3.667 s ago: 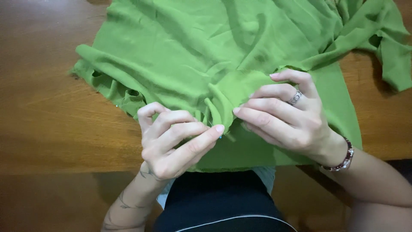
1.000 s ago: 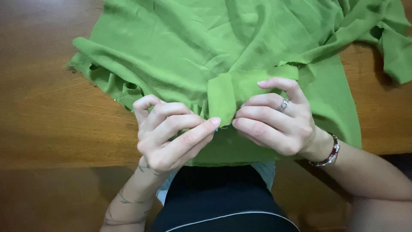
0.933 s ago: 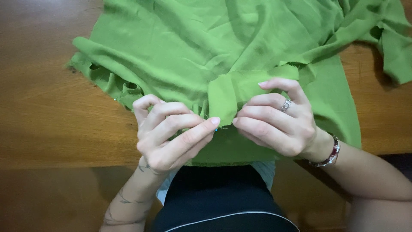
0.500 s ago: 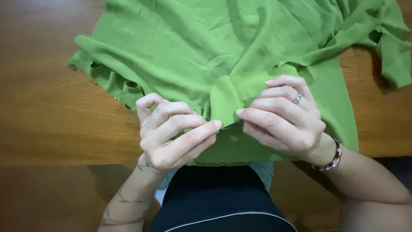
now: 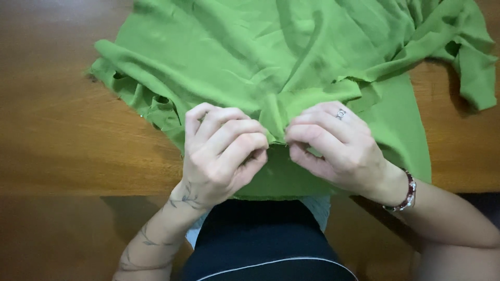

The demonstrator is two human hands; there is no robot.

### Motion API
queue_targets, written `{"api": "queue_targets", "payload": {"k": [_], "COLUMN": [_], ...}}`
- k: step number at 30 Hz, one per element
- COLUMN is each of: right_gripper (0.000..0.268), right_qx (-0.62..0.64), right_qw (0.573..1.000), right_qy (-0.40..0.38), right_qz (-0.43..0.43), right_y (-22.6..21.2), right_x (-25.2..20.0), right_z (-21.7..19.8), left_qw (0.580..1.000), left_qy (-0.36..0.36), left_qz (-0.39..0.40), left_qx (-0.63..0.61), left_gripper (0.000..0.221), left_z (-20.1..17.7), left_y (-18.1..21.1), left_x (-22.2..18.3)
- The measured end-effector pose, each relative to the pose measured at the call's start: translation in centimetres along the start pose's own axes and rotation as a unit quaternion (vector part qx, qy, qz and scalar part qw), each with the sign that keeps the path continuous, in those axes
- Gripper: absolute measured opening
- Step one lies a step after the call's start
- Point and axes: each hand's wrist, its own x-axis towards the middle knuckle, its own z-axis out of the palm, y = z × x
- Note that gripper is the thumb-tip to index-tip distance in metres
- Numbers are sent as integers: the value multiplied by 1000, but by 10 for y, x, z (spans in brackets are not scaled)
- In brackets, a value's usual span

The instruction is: The person is aligning and pinning together layers of green fabric along a seam line on a wooden table.

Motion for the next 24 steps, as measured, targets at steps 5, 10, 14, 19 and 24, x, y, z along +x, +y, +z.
{"api": "queue_targets", "payload": {"k": [5, 10, 14, 19, 24], "right_gripper": [8, 9, 10, 13, 22], "right_qx": [-21, -31, -40, -76, -9], "right_qw": [999, 999, 999, 997, 999], "right_qy": [-11, -28, -24, -16, -11], "right_qz": [24, 33, 29, 22, 44], "right_y": [-1, -3, -6, -7, -12], "right_x": [-3, 0, -1, -1, 1], "right_z": [-6, -14, -15, -21, -25], "left_qw": [999, 999, 1000, 999, 998], "left_qy": [-32, -37, -17, 32, 12], "left_qz": [-33, -21, -15, -11, -46], "left_qx": [-9, -1, 6, 38, -52], "left_gripper": [12, 27, 43, 24, 24], "left_z": [0, 3, 13, 23, 17], "left_y": [1, 8, 18, 16, 13], "left_x": [-5, -2, 0, 0, -2]}}
